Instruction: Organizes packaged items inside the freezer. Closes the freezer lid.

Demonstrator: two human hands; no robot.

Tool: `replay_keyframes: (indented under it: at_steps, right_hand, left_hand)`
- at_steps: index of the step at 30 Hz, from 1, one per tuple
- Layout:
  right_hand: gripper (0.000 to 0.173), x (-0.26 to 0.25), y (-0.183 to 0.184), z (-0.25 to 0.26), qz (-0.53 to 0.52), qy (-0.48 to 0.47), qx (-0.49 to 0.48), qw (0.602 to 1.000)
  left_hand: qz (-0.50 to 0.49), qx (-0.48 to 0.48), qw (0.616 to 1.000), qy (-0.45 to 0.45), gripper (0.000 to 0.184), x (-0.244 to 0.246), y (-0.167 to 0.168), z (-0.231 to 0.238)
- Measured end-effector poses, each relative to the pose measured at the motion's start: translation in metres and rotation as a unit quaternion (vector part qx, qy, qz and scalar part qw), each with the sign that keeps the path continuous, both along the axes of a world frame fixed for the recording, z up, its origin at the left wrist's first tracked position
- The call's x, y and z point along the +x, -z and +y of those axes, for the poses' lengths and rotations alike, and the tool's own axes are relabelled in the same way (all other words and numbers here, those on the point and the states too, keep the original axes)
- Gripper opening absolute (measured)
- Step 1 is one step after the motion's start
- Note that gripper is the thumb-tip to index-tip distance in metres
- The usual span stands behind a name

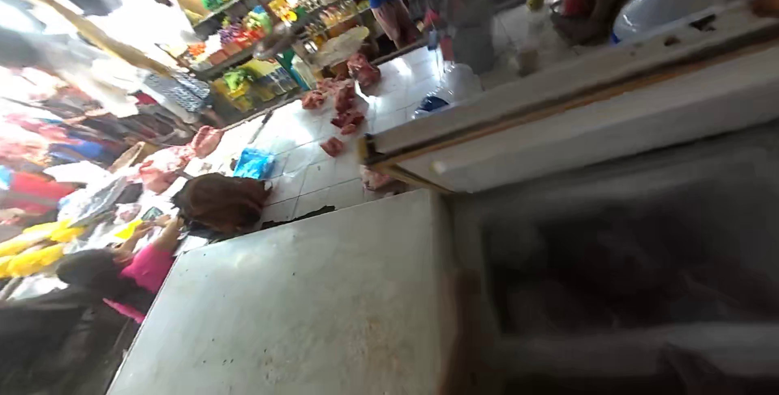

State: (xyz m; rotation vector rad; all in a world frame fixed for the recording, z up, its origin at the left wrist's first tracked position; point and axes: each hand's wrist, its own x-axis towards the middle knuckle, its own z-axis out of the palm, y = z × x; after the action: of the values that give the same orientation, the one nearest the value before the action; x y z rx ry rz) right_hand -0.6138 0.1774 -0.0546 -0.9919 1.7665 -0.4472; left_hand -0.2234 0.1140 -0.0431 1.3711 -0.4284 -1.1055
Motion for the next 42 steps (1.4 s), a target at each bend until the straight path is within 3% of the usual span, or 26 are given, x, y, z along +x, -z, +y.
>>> replay_keyframes:
  at_steps: [2,4,6,9,11,15,18,19,21,23,25,26,29,31,34,36,40,42]
  right_hand:
    - [0.047,-0.018,0.01,-0.006,0.044,0.018,-0.066,0.997]
    - [0.047,-0.046,0.016,-0.011,0.074,0.039,-0.076,0.994]
    - [0.044,-0.077,0.025,-0.015,0.094,0.085,-0.104,0.986]
    - [0.038,-0.131,0.046,-0.018,0.155,0.144,-0.173,0.962]
    - [0.036,-0.172,0.064,-0.022,0.208,0.111,-0.203,0.95]
    - [0.032,-0.245,0.107,-0.043,0.279,0.044,-0.272,0.92]
    - [0.031,-0.269,0.141,-0.062,0.304,0.058,-0.321,0.895]
    - [0.031,-0.271,0.15,-0.065,0.323,0.067,-0.336,0.882]
    - [0.028,-0.273,0.16,-0.066,0.347,0.081,-0.35,0.866]
    - [0.026,-0.274,0.164,-0.064,0.358,0.082,-0.359,0.858]
    - [0.026,-0.276,0.166,-0.064,0.366,0.086,-0.364,0.852]
    - [0.026,-0.277,0.168,-0.064,0.37,0.089,-0.369,0.848]
    - [0.025,-0.278,0.172,-0.061,0.374,0.09,-0.381,0.841]
    - [0.025,-0.277,0.173,-0.061,0.367,0.092,-0.387,0.841]
    - [0.022,-0.277,0.173,-0.061,0.359,0.104,-0.399,0.837]
    - [0.021,-0.277,0.174,-0.061,0.362,0.108,-0.402,0.834]
    - [0.022,-0.274,0.17,-0.061,0.365,0.106,-0.391,0.838]
    - [0.022,-0.275,0.168,-0.064,0.376,0.104,-0.382,0.838]
  left_hand:
    - [-0.017,0.053,0.982,0.182,0.031,-0.064,0.009,0.028]
    - [-0.05,0.077,0.936,0.341,0.03,-0.107,0.007,0.034]
    - [-0.102,0.078,0.897,0.423,0.029,-0.141,0.004,0.018]
    - [-0.181,0.095,0.867,0.455,0.028,-0.202,0.008,-0.04]
    - [-0.206,0.117,0.846,0.478,0.03,-0.242,0.026,-0.086]
    - [-0.301,0.126,0.809,0.489,0.036,-0.331,0.11,-0.19]
    - [-0.483,0.148,0.692,0.516,0.046,-0.398,0.178,-0.271]
    - [-0.501,0.146,0.677,0.519,0.047,-0.415,0.206,-0.291]
    - [-0.445,0.153,0.755,0.457,0.054,-0.442,0.257,-0.314]
    - [-0.37,0.244,0.802,0.399,0.058,-0.476,0.253,-0.323]
    - [-0.355,0.332,0.796,0.362,0.058,-0.505,0.247,-0.34]
    - [-0.37,0.339,0.789,0.355,0.059,-0.511,0.263,-0.349]
    - [-0.477,0.276,0.779,0.299,0.066,-0.494,0.355,-0.363]
    - [-0.478,0.291,0.778,0.286,0.072,-0.485,0.358,-0.362]
    - [-0.447,0.263,0.813,0.266,0.065,-0.48,0.333,-0.342]
    - [-0.486,0.272,0.775,0.298,0.059,-0.473,0.337,-0.343]
    - [-0.632,0.268,0.594,0.42,0.058,-0.46,0.324,-0.345]
    - [-0.66,0.221,0.535,0.479,0.059,-0.46,0.32,-0.349]
